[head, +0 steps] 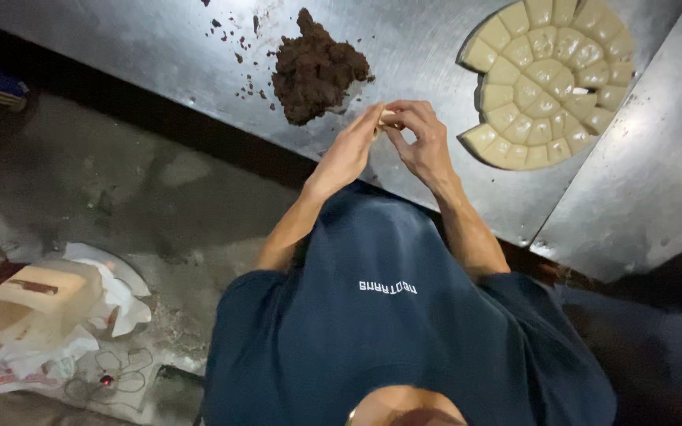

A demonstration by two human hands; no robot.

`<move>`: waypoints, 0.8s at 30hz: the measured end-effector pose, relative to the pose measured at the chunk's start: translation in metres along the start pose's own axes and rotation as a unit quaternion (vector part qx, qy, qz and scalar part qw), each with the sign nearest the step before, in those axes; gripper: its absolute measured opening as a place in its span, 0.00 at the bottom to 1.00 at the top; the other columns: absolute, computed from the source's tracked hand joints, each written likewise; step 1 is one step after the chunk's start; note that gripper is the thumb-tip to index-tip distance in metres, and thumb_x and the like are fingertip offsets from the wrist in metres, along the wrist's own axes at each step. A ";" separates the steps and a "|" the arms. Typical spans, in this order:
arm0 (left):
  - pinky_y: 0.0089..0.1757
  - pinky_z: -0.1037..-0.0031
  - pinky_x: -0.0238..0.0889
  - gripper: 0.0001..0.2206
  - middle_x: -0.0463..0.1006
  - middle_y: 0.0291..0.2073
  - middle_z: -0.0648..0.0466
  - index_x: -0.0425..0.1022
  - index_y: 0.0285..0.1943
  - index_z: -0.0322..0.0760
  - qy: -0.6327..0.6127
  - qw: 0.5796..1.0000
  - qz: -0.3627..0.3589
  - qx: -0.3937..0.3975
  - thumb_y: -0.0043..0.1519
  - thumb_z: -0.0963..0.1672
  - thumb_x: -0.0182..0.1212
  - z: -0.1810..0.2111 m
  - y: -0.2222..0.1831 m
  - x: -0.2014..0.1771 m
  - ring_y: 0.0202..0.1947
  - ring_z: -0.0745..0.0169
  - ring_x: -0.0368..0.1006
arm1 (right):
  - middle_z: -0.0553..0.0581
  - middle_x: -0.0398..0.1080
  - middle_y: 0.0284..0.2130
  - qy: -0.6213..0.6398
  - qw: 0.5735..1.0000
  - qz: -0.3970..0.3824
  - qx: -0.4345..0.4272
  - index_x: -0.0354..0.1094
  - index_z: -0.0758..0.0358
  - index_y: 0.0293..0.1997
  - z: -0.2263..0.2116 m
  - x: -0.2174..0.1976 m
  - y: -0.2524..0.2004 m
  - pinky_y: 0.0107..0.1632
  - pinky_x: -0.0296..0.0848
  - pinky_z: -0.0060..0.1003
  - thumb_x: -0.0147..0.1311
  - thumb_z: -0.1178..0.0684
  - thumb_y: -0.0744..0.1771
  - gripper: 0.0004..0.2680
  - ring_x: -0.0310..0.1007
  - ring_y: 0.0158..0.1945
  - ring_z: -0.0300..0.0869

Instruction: The person passes a piece of dough through a flattening machine, then places a dark filling onto several small pieces of dough and rolls them into balls by hand on a metal table.

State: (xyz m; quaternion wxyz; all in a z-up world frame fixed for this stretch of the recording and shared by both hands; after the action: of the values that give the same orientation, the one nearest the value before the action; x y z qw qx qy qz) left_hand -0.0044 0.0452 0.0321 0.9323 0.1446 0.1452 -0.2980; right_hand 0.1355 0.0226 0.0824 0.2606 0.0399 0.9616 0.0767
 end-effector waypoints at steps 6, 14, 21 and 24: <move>0.61 0.66 0.66 0.24 0.68 0.67 0.53 0.60 0.76 0.37 -0.524 0.824 0.030 -0.214 0.70 0.41 0.57 -0.041 0.004 0.011 0.63 0.61 0.69 | 0.64 0.67 0.57 0.102 0.993 -0.042 -0.045 0.72 0.70 0.57 -0.027 -0.011 0.013 0.61 0.73 0.42 0.62 0.64 0.65 0.13 0.69 0.61 0.50; 0.47 0.73 0.71 0.12 0.74 0.48 0.54 0.70 0.58 0.36 -0.573 0.793 0.073 -0.191 0.73 0.47 0.58 -0.065 0.040 0.024 0.47 0.66 0.73 | 0.61 0.72 0.49 -0.107 0.990 0.046 -0.081 0.76 0.63 0.47 -0.028 -0.019 0.037 0.52 0.72 0.44 0.69 0.62 0.63 0.10 0.72 0.52 0.53; 0.47 0.75 0.70 0.14 0.75 0.46 0.55 0.73 0.50 0.36 -0.548 0.813 -0.014 -0.195 0.71 0.51 0.57 -0.041 0.059 0.023 0.45 0.70 0.72 | 0.56 0.73 0.43 -0.038 0.990 0.128 0.041 0.76 0.63 0.48 -0.005 -0.027 0.015 0.46 0.76 0.36 0.67 0.64 0.66 0.08 0.76 0.44 0.44; 0.48 0.75 0.71 0.11 0.74 0.44 0.58 0.72 0.51 0.38 -0.483 0.858 0.038 -0.172 0.66 0.48 0.62 -0.036 0.061 0.033 0.46 0.70 0.73 | 0.59 0.71 0.45 -0.025 0.990 0.138 0.007 0.75 0.66 0.50 -0.020 -0.038 0.004 0.48 0.76 0.37 0.65 0.65 0.66 0.09 0.75 0.45 0.47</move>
State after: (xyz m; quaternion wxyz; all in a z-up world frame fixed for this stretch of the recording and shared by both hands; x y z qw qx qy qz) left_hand 0.0515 0.0888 -0.0018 0.9061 -0.1746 -0.2795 -0.2651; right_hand 0.1578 0.0200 0.1189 0.2708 0.1756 0.9407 0.1044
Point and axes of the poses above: each hand's wrist, its own y-axis towards the middle knuckle, its own x-axis out of the palm, z = x × y, the point moved 8 cm from there along y, towards the middle knuckle
